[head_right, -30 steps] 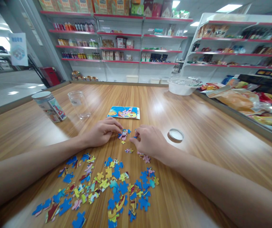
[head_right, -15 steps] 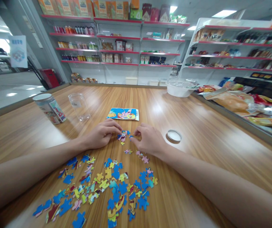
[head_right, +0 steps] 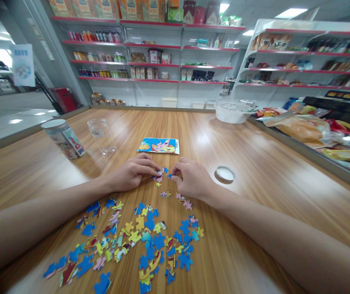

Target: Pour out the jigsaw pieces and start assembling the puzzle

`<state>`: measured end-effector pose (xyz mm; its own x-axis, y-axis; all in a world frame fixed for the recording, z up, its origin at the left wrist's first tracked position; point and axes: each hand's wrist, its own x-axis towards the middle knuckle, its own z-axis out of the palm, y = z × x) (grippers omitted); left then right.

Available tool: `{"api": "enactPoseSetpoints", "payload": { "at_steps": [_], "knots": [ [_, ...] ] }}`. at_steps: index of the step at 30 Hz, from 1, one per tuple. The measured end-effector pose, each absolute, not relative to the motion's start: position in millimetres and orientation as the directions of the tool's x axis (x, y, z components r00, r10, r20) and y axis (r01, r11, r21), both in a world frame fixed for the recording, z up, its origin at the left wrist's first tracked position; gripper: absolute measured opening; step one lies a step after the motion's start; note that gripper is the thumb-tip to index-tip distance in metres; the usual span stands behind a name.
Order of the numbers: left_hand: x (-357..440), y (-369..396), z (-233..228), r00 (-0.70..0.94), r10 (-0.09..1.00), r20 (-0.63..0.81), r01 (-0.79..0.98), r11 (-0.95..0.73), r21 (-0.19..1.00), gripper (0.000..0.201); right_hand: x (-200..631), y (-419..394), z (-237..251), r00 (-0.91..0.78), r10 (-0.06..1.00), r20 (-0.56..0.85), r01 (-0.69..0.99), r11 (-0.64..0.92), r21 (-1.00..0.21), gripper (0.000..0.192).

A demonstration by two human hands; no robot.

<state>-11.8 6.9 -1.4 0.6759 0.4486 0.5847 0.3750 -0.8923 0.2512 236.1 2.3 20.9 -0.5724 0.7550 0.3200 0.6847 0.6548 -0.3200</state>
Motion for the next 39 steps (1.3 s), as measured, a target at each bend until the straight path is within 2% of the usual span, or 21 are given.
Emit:
{"api": "enactPoseSetpoints", "payload": {
  "at_steps": [6, 15, 25, 31, 39],
  "knots": [
    [-12.5, 8.2, -0.3, 0.672, 0.439, 0.596, 0.327, -0.898, 0.294, 0.057, 234.5, 3.5, 22.9, -0.554, 0.795, 0.246, 0.719, 0.606, -0.340, 0.003],
    [-13.5, 8.3, 0.2, 0.682, 0.433, 0.589, 0.306, -0.901, 0.307, 0.057, 232.0, -0.1, 25.3, -0.532, 0.816, 0.228, 0.740, 0.579, -0.343, 0.004],
    [-11.7, 7.7, 0.6, 0.678, 0.452, 0.579, 0.315, -0.891, 0.326, 0.054, 229.1, -0.8, 27.0, -0.483, 0.848, 0.217, 0.800, 0.528, -0.285, 0.005],
    [-12.3, 6.5, 1.1, 0.675, 0.460, 0.577, 0.328, -0.887, 0.325, 0.054, 230.1, -1.1, 25.4, -0.489, 0.843, 0.226, 0.771, 0.538, -0.341, 0.006],
    [-12.8, 5.8, -1.1, 0.626, 0.531, 0.571, 0.403, -0.847, 0.346, 0.051, 232.5, 1.9, 18.9, -0.540, 0.793, 0.281, 0.659, 0.606, -0.445, 0.008]
  ]
}}
